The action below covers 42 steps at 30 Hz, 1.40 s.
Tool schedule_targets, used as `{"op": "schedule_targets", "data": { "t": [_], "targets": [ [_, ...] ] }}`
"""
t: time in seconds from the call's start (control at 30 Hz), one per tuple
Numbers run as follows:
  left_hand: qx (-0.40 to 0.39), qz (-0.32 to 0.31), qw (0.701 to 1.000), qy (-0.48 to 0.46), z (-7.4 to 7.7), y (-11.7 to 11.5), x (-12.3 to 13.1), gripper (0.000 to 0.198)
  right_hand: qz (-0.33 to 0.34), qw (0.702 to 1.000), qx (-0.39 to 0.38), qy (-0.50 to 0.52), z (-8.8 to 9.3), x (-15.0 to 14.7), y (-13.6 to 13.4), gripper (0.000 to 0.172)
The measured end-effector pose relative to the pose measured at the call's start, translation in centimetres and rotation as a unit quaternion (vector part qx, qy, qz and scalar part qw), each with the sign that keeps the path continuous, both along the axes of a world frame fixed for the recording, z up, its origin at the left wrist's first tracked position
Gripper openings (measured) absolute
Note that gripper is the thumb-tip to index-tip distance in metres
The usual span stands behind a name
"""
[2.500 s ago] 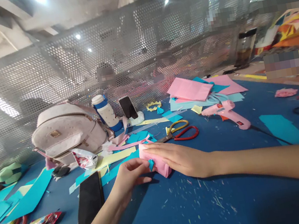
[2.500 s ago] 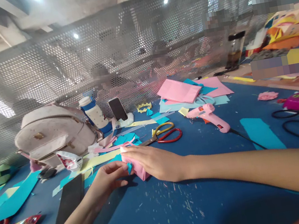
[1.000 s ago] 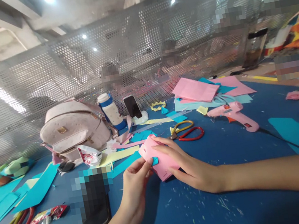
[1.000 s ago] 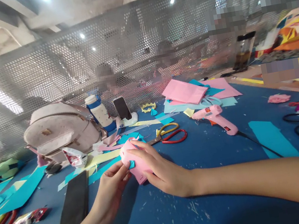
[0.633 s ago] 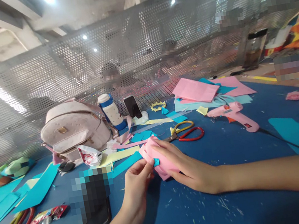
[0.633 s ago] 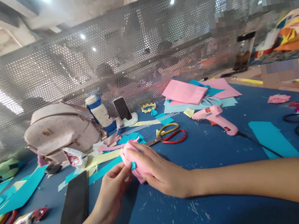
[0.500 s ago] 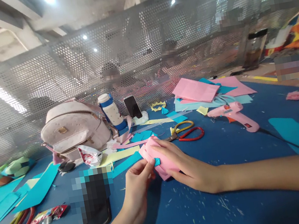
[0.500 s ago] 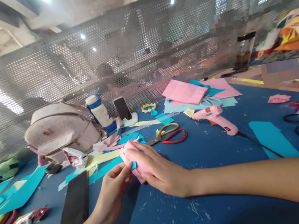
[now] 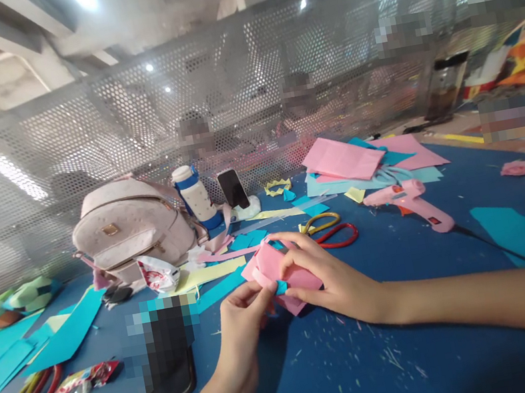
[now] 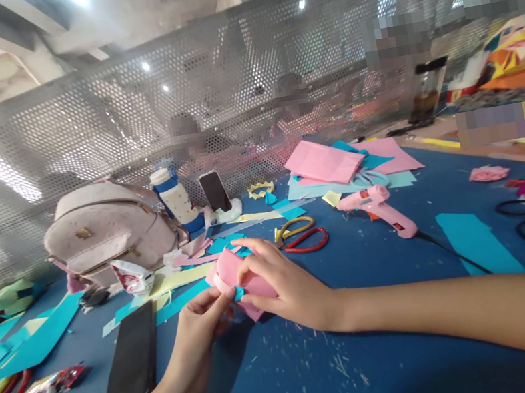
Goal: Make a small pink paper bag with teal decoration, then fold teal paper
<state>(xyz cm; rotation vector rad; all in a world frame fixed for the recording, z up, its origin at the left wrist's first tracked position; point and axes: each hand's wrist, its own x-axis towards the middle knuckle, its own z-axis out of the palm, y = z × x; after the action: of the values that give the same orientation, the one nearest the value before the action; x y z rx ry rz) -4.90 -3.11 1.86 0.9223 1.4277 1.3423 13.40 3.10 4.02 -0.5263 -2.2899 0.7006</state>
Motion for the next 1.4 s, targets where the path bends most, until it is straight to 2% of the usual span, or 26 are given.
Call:
{"op": "schedule_targets", "data": {
  "t": [0.27,0.47,0.6,0.8,0.97,1.13,1.27,1.33,1.4],
  "targets": [
    [0.017,-0.004,0.999,-0.039,0.8,-0.2,0.7,0.037,-0.012,1.0,-0.002,0.009,0.2,0.0,0.0,0.011],
    [0.019,-0.014,0.999,-0.048,0.6,-0.2,0.6,0.036,-0.028,0.999,0.01,0.014,0.3,-0.4,0.3,0.007],
    [0.013,-0.012,0.998,-0.06,0.4,-0.1,0.3,0.035,-0.039,0.999,-0.008,0.021,1.0,-0.1,0.6,0.005],
    [0.0,0.009,0.995,-0.101,0.3,0.3,0.0,0.038,-0.04,0.997,-0.055,-0.031,1.6,3.1,1.3,0.004],
    [-0.001,0.011,0.996,-0.093,0.5,0.5,-0.2,0.04,-0.034,0.973,-0.166,-0.155,0.7,6.6,1.3,0.008],
    [-0.001,0.001,0.998,-0.058,1.1,0.5,-0.5,0.043,-0.043,0.967,-0.168,-0.186,-0.1,9.3,1.3,0.014],
    [0.003,-0.039,0.999,0.007,1.6,0.7,-1.1,0.04,-0.137,0.956,-0.169,-0.196,0.5,12.3,1.6,0.027],
    [0.011,-0.05,0.998,0.027,1.7,1.0,-1.4,0.036,-0.214,0.941,-0.115,-0.237,1.0,14.5,2.0,0.034],
    [0.032,-0.065,0.996,0.055,1.8,1.2,-1.7,0.033,-0.361,0.886,-0.03,-0.289,1.6,17.0,2.6,0.037]
  ]
}}
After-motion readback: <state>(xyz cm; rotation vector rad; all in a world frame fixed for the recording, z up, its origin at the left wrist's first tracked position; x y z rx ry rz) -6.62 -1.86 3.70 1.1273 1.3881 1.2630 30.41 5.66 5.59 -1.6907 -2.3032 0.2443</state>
